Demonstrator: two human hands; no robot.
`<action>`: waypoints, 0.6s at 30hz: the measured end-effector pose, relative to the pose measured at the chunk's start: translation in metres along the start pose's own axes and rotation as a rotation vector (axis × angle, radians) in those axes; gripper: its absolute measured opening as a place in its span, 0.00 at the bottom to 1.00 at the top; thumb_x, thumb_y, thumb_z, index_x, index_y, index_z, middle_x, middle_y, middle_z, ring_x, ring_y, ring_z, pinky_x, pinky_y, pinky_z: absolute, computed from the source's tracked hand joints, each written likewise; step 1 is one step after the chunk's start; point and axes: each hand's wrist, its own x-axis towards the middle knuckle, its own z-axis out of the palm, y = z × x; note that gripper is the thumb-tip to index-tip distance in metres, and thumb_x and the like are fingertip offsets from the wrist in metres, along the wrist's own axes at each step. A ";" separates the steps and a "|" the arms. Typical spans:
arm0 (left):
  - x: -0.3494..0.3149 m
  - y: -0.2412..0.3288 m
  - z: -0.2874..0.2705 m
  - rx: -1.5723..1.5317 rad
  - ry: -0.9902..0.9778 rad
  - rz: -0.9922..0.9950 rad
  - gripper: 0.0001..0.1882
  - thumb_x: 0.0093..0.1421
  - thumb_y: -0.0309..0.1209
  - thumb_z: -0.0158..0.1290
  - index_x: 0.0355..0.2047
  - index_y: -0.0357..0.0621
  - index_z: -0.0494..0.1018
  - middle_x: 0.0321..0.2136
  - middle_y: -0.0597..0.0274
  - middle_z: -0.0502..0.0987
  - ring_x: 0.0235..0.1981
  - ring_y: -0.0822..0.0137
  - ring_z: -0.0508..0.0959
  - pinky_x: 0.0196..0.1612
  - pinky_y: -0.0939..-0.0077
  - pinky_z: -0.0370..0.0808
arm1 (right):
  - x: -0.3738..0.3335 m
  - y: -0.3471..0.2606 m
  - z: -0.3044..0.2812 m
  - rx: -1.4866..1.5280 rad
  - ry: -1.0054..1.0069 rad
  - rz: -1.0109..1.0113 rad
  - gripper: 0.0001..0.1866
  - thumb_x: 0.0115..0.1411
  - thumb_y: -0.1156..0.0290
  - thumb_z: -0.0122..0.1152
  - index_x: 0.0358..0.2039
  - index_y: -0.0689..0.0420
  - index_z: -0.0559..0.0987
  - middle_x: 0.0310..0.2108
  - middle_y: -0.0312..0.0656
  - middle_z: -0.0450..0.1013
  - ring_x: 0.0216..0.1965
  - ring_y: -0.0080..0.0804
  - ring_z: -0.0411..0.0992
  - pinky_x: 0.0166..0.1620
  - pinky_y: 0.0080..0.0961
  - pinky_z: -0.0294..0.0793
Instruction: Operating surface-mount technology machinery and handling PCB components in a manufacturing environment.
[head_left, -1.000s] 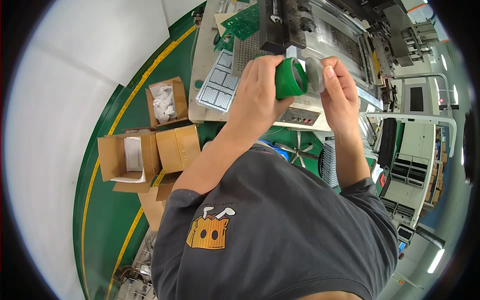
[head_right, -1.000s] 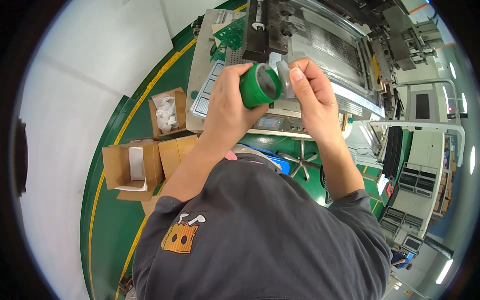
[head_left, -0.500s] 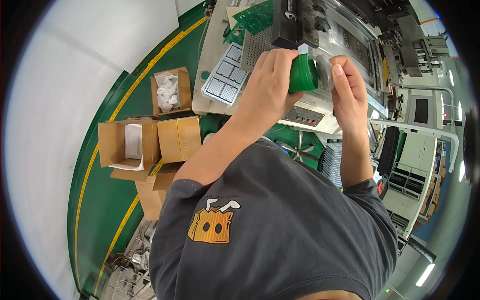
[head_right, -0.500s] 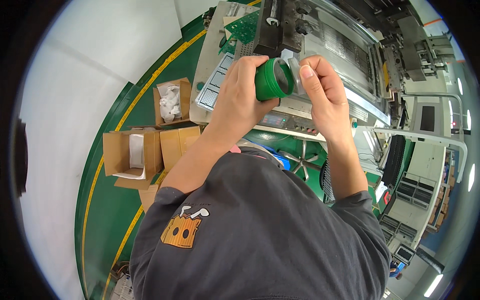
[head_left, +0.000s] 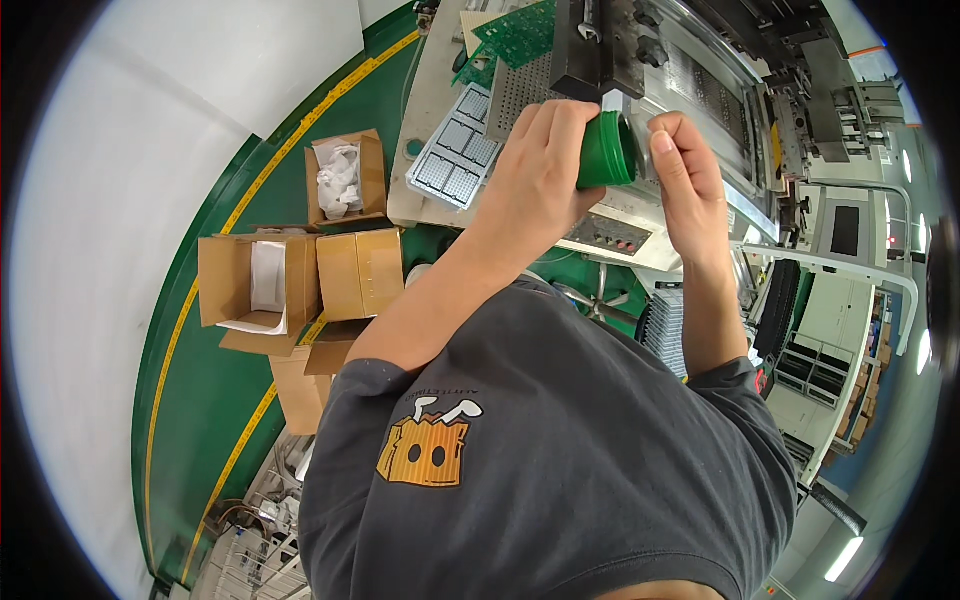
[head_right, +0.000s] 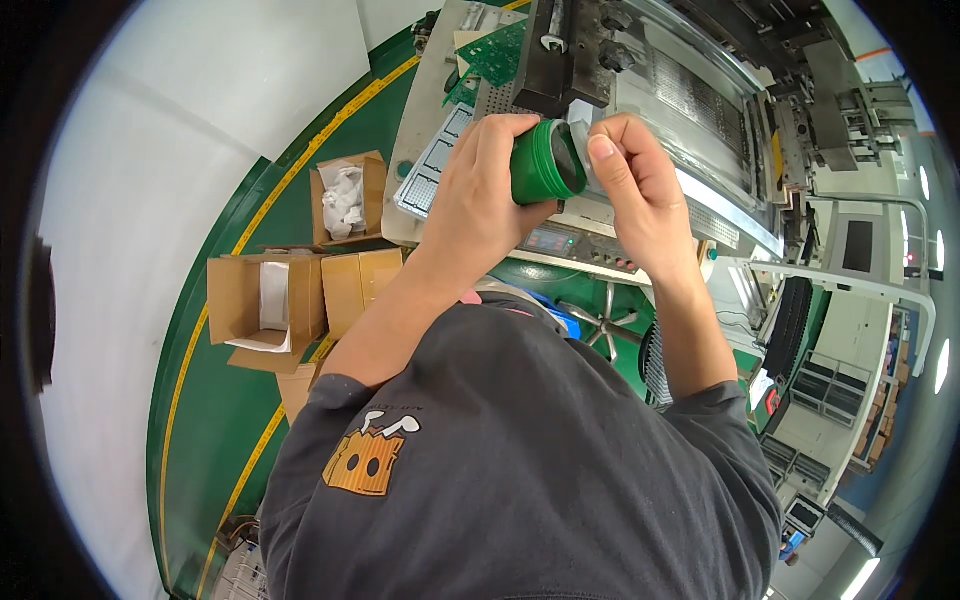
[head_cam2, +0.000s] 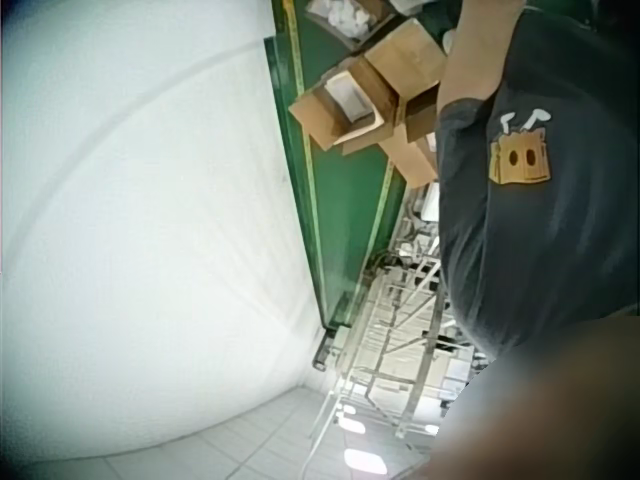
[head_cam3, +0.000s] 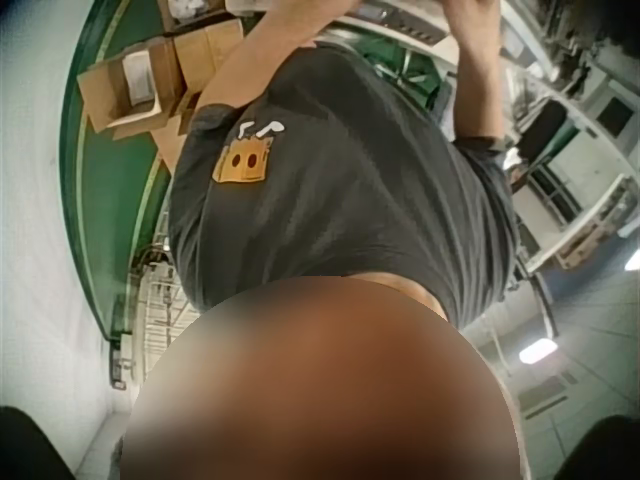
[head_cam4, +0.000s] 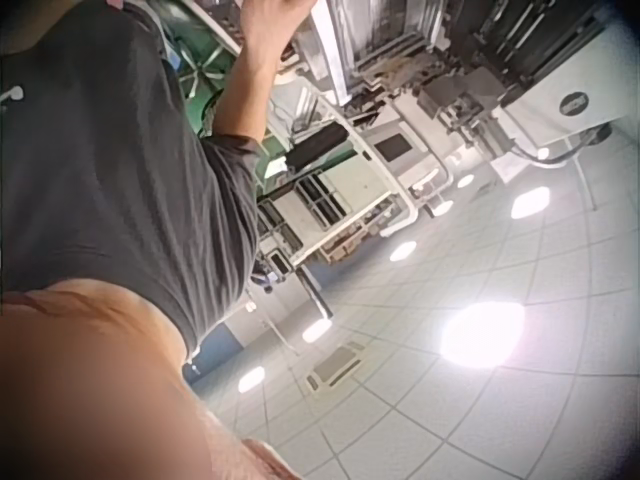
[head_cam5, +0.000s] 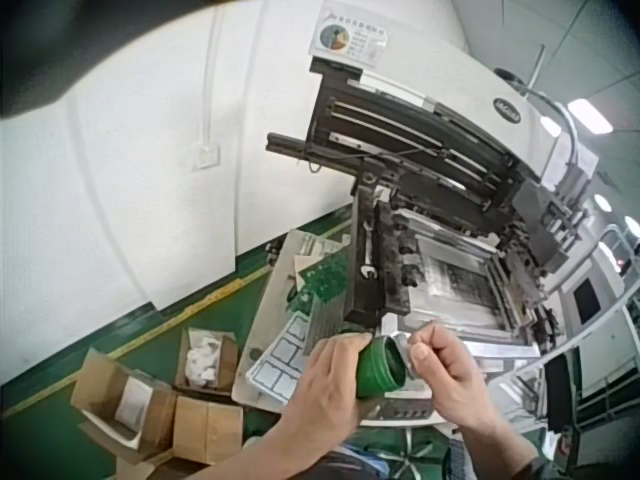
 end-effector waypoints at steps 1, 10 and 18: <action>0.000 0.000 0.000 -0.004 0.002 -0.003 0.39 0.36 0.17 0.69 0.50 0.38 0.65 0.43 0.49 0.73 0.46 0.45 0.73 0.49 0.58 0.73 | 0.000 0.001 0.000 0.000 0.001 0.000 0.10 0.74 0.64 0.49 0.38 0.57 0.72 0.29 0.24 0.59 0.31 0.12 0.53 0.35 0.13 0.54; -0.006 -0.004 0.000 -0.037 0.024 -0.056 0.36 0.38 0.21 0.69 0.49 0.40 0.66 0.42 0.51 0.75 0.45 0.45 0.76 0.47 0.56 0.73 | -0.002 0.007 0.004 -0.100 -0.032 -0.012 0.10 0.74 0.66 0.48 0.38 0.57 0.71 0.29 0.25 0.57 0.32 0.13 0.52 0.35 0.12 0.53; -0.012 0.001 -0.005 -0.103 -0.023 -0.151 0.35 0.39 0.21 0.67 0.49 0.39 0.65 0.42 0.49 0.73 0.44 0.44 0.75 0.46 0.55 0.73 | -0.007 0.012 0.003 -0.117 -0.001 0.040 0.09 0.73 0.67 0.51 0.37 0.58 0.71 0.29 0.26 0.59 0.31 0.14 0.54 0.34 0.14 0.56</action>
